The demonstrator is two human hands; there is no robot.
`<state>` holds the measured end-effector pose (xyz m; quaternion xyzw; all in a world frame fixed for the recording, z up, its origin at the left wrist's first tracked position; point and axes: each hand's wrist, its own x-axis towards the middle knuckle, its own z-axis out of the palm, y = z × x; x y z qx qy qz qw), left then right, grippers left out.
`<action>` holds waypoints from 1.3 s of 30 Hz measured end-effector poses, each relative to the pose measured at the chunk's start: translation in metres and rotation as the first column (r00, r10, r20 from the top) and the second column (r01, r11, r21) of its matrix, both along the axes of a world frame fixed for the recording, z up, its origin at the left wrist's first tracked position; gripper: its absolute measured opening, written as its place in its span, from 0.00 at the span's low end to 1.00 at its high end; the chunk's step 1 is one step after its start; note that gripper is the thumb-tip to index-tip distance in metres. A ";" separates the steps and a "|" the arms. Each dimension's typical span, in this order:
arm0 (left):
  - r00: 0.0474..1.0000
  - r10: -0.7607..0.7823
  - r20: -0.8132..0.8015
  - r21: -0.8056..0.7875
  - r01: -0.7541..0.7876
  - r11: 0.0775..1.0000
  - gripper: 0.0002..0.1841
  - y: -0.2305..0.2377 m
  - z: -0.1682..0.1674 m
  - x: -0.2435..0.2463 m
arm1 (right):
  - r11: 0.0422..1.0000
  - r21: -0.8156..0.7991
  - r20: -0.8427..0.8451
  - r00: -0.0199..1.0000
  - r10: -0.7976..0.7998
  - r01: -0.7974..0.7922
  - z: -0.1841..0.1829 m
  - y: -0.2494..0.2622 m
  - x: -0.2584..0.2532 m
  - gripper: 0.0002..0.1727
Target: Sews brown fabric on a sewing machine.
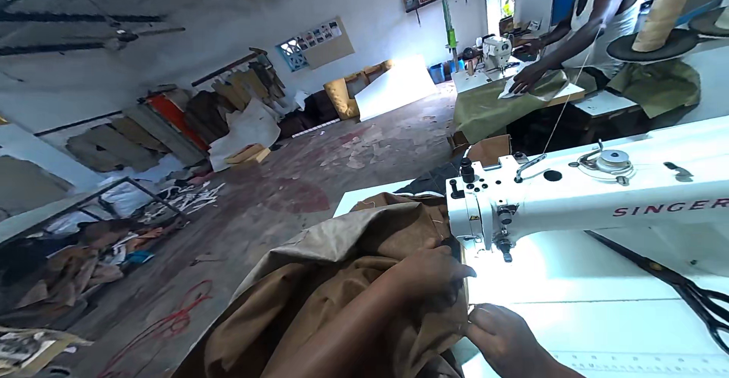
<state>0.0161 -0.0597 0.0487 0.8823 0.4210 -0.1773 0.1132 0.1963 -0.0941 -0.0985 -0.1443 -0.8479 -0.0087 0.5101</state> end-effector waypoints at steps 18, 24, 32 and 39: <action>0.996 0.055 -0.063 0.143 -0.046 0.989 0.17 0.022 -0.008 -0.001 | 0.995 -0.029 0.074 0.993 -0.097 0.100 -0.012 0.009 0.005 0.14; 0.999 -0.035 -0.039 0.350 0.046 0.935 0.12 0.012 -0.017 -0.018 | 0.996 0.008 0.212 0.973 -0.091 0.092 0.001 0.022 0.013 0.12; 0.978 -0.186 -0.094 0.447 0.209 0.870 0.12 0.005 -0.025 -0.032 | 0.996 0.075 0.331 0.943 0.029 -0.057 0.008 0.042 0.016 0.11; 0.946 0.010 -0.324 -0.062 -0.032 0.998 0.11 0.022 -0.010 0.017 | 0.951 -0.310 0.484 0.865 0.137 0.023 0.048 0.006 0.028 0.13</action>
